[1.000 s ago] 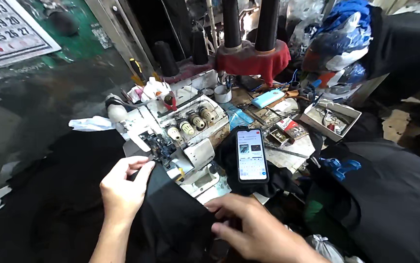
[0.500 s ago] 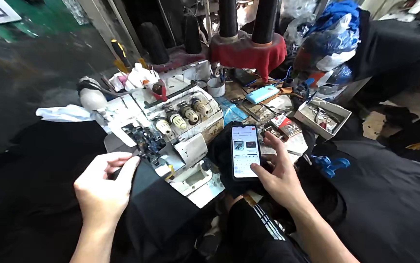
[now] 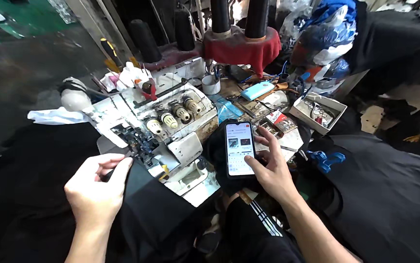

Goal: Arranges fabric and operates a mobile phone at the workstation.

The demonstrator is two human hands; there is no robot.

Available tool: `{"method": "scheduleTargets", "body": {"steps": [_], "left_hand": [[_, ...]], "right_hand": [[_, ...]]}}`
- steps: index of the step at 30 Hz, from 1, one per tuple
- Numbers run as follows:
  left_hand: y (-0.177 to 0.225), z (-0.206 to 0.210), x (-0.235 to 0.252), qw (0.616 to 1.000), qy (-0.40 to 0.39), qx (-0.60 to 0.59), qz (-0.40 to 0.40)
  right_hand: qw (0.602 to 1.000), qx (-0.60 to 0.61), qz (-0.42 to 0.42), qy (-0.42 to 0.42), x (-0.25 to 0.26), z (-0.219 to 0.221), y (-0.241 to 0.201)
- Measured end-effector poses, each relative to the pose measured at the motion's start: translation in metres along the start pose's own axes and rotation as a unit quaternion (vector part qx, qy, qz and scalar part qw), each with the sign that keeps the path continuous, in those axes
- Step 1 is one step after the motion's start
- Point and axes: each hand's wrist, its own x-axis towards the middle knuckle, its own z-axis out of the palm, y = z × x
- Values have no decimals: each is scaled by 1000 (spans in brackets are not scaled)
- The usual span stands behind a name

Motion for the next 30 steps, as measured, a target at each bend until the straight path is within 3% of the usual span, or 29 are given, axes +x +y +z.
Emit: {"method": "scheduleTargets", "body": {"steps": [14,30], "left_hand": [[-1,1,0,1000,2,-7,-6],[-3,1,-1,1000,4,-6,-2]], "right_hand": [[984,-171,-27,26,8,20,-5],[997,-77,-2,14,14,9,-2]]}}
